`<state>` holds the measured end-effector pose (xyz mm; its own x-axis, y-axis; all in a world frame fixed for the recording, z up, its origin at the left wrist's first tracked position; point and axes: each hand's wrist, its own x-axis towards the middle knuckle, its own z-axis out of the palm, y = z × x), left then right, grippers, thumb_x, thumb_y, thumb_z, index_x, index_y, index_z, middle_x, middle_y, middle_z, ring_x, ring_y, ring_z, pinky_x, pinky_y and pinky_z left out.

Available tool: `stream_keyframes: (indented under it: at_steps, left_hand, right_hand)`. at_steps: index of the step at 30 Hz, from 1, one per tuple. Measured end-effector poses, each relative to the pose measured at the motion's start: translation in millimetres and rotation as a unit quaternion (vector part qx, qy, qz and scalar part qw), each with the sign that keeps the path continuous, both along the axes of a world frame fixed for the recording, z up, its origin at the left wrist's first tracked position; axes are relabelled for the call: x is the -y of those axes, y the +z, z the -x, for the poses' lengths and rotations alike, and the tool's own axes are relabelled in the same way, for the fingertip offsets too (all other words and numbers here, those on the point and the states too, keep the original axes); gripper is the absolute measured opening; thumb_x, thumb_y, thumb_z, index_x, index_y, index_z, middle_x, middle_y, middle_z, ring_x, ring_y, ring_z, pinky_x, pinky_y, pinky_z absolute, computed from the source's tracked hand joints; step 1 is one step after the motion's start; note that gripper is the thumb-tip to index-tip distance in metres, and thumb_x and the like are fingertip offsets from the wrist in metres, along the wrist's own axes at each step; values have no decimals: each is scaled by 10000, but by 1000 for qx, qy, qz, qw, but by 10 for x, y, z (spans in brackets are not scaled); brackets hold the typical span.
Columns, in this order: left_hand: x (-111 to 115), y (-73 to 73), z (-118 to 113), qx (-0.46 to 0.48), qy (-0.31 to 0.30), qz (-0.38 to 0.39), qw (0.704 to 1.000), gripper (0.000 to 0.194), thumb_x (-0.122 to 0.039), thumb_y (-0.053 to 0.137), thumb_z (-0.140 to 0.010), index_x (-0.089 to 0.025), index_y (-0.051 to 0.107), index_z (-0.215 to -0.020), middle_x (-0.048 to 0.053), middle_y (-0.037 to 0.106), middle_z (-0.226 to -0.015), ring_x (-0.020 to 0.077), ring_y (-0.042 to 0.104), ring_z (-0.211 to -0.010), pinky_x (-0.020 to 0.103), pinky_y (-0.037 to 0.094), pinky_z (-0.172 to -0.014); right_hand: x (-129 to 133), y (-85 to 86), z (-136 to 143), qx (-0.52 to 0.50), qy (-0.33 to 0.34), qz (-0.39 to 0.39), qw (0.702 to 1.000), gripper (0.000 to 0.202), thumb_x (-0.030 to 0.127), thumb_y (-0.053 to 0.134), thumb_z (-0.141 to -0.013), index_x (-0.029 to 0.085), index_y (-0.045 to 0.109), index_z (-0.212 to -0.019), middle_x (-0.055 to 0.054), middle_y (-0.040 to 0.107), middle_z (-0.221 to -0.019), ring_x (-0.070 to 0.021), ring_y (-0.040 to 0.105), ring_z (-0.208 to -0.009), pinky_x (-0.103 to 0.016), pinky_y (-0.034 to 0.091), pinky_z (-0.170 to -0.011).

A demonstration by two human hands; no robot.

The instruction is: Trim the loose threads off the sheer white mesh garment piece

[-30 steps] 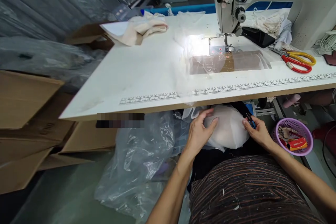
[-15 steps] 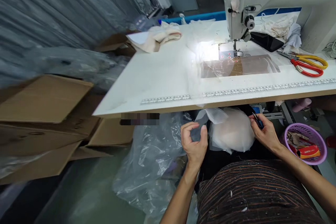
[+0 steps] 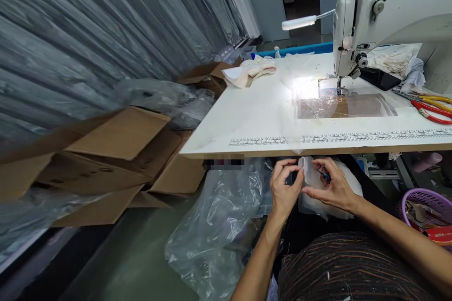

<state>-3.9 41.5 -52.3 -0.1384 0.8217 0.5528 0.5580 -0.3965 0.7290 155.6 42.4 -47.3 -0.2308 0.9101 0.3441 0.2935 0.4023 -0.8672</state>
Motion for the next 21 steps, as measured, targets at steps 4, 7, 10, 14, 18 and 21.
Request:
stream_keyframes:
  at_steps: [4, 7, 10, 14, 18, 21]
  left_hand:
    - [71, 172, 18, -25, -31, -9, 999, 104, -252, 648, -806, -207, 658, -713, 102, 702, -1039, 230, 674, -985, 371, 514, -866]
    - [154, 273, 81, 53, -84, 68, 993, 173, -325, 647, -799, -204, 610, -681, 134, 714, -1119, 264, 664, -1054, 399, 503, -902]
    - [268, 309, 160, 232, -162, 190, 940, 314, -466, 646, -772, -203, 527, -647, 127, 745, -946, 275, 696, -912, 384, 526, -785]
    - [435, 330, 188, 365, -197, 254, 874, 401, -517, 691, -688, -206, 447, -622, 47, 671, -699, 238, 678, -748, 365, 517, -738]
    - [553, 366, 128, 410, -212, 305, 833, 435, -605, 650, -699, -201, 528, -801, 44, 661, -744, 199, 627, -673, 326, 503, -645]
    - [585, 382, 85, 356, -195, 361, 840, 591, -592, 758, -632, -179, 604, -1026, 21, 655, -736, 150, 581, -609, 256, 461, -573]
  right_hand:
    - [41, 34, 41, -34, 46, 29, 998, 353, 429, 621, -862, 174, 645, -1105, -88, 695, -939, -147, 580, -666, -285, 498, -606]
    - [128, 135, 44, -47, 74, 61, 994, 301, 402, 530, -919, 162, 684, -1016, -66, 707, -825, -156, 590, -681, -290, 489, -646]
    - [249, 270, 7, -37, 94, 118, 988, 280, 391, 517, -908, 156, 653, -835, -13, 612, -661, -119, 494, -589, -243, 416, -548]
    - [384, 400, -57, -31, 149, 204, 967, 256, 398, 534, -851, 184, 522, -712, 47, 418, -576, -83, 344, -510, -207, 306, -451]
    - [458, 426, -101, -16, 176, 220, 959, 226, 369, 496, -842, 200, 477, -692, 47, 396, -574, -90, 348, -518, -211, 301, -456]
    - [489, 405, -124, 7, 180, 188, 965, 152, 297, 482, -832, 197, 489, -717, 56, 398, -563, -85, 336, -500, -213, 286, -462]
